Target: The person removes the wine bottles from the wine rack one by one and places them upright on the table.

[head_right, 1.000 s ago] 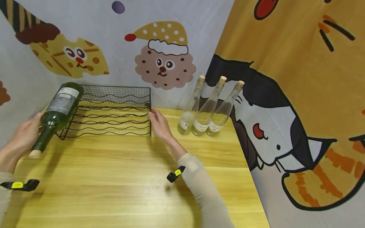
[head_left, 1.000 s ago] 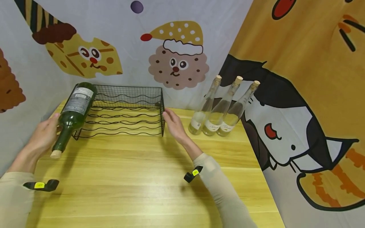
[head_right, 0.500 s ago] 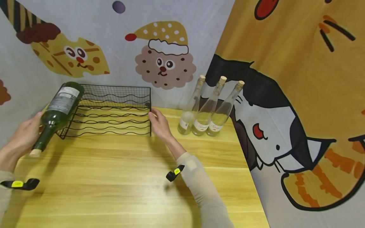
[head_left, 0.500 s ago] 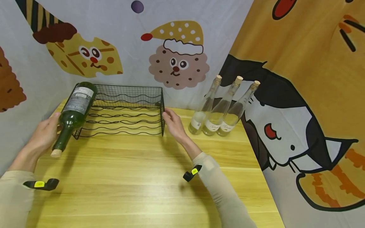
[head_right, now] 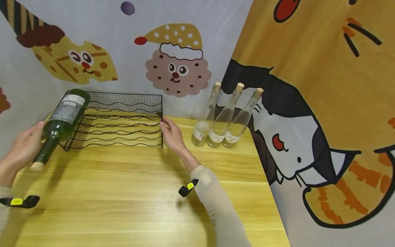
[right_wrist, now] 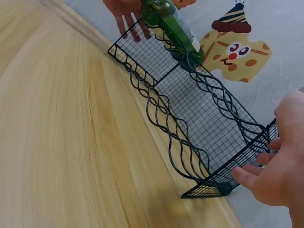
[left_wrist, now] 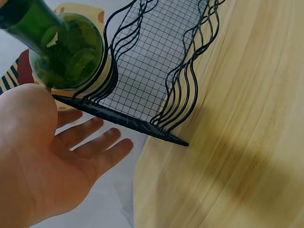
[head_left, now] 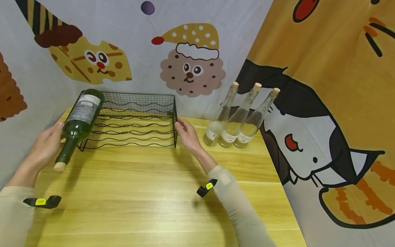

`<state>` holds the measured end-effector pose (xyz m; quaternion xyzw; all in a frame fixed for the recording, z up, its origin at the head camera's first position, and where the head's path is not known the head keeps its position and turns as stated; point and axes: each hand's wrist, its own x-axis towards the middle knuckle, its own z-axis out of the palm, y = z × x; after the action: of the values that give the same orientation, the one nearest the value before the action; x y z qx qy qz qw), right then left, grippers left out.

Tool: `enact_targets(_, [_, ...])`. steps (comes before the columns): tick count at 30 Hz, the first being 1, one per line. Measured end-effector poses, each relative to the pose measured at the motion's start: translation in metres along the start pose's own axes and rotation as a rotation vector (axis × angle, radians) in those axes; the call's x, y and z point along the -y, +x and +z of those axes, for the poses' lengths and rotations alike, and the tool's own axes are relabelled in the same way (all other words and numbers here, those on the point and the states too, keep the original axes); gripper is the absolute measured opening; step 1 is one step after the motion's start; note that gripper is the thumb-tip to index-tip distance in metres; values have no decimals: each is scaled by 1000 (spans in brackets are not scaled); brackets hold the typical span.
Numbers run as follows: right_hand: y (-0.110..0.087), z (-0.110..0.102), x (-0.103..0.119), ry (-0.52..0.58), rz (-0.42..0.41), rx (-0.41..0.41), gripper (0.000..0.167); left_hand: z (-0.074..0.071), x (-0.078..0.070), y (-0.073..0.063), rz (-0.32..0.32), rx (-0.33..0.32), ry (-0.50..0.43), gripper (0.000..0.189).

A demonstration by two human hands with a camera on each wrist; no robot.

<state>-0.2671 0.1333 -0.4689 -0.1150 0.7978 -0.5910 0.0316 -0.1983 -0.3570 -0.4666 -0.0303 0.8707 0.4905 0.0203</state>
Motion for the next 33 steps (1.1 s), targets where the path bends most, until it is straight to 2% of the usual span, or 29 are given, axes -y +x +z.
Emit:
enact_targets(4, [-1,0,1,-22,1,-7,58,1,-3,-5,88,-71,97,66])
enact_targets(7, [-1,1,0,-30,5,-6,59,2,-3,-10,156,-151,162,61])
enact_targets(11, [0,1,-1,-31,2,2,61,6,-8,-18,221,-260,235,58])
enact_targets(14, [0,1,-3,-33,-4,0,62,10,-14,-24,275,-311,271,58])
enact_targets(23, [1,0,-5,-29,-13,-15,61,14,-24,-47,507,-404,382,54])
enact_targets(28, [1,0,-4,-35,-15,-11,62,19,-28,-60,590,-454,437,51])
enact_targets(33, [0,0,-4,-40,-24,-4,62,20,-28,-72,687,-468,497,46])
